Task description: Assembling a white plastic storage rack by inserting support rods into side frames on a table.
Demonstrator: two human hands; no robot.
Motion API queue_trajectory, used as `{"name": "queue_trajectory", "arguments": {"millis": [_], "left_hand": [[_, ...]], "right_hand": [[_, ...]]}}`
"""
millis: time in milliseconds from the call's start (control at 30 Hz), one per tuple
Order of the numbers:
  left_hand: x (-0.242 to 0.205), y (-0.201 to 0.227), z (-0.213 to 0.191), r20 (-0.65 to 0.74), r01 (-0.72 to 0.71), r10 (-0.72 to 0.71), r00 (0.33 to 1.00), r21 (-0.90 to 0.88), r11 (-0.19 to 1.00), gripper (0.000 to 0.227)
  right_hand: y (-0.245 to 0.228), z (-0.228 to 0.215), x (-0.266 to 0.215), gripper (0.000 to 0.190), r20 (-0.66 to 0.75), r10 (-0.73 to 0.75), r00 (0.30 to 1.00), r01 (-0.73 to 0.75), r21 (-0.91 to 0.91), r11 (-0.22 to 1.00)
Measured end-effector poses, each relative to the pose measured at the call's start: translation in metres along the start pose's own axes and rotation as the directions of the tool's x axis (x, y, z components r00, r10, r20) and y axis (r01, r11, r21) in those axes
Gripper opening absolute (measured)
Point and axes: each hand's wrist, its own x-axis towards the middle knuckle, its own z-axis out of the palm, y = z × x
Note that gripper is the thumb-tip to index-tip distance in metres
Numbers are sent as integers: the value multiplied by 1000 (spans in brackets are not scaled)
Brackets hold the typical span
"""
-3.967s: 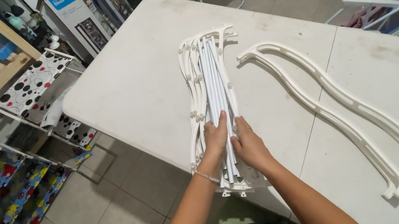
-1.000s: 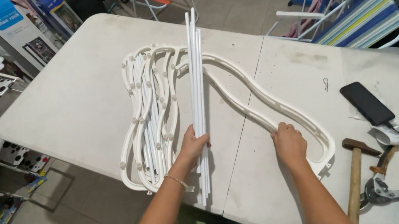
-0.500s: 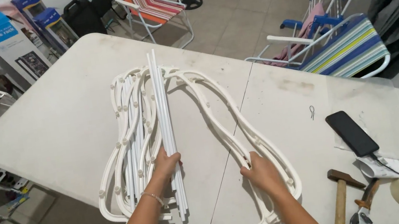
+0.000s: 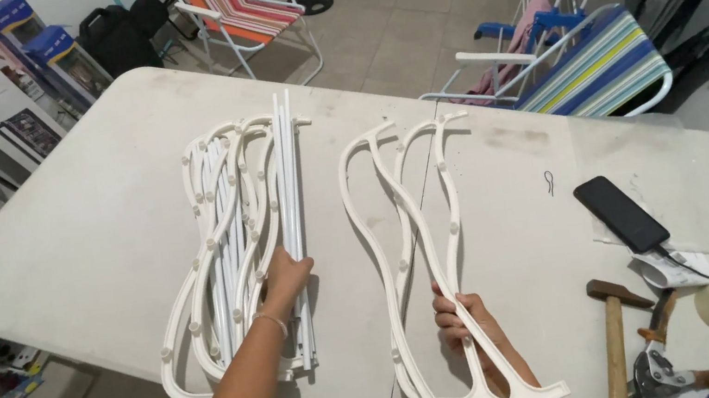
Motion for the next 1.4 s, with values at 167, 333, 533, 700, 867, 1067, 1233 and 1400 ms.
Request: {"name": "queue_trajectory", "arguments": {"millis": [167,333,533,700,867,1067,1233,1400], "left_hand": [[20,-15,-27,-16,-23,23,1000,18,1000,40],[12,-15,-49,-18,-18,20,1000,110,994,55],[-31,-21,-30,37,-202,200,979,41,979,31],[-36,2,-33,70,-388,381,922,151,909,57],[-21,23,-43,43,-425,424,905,32,904,68],[-76,30,-63,143,-277,351,925,-376,884,64],[-80,-10,-33,311,-102,390,867,-655,748,49],[-46,-45,53,462,153,445,767,-806,572,42]], "right_hand": [[31,23,-10,30,-294,-114,949,14,-320,947],[76,119,-38,42,-542,-328,774,-240,-730,640],[85,95,-25,36,-461,-370,806,-209,-808,551],[96,88,-3,36,-424,-426,799,-140,-820,554],[99,95,15,52,-402,-498,769,-90,-839,537],[103,97,25,30,-428,-506,748,-102,-829,550],[114,130,17,39,-426,-545,722,-37,-810,585],[127,142,9,45,-385,-593,708,-22,-850,526]]}}
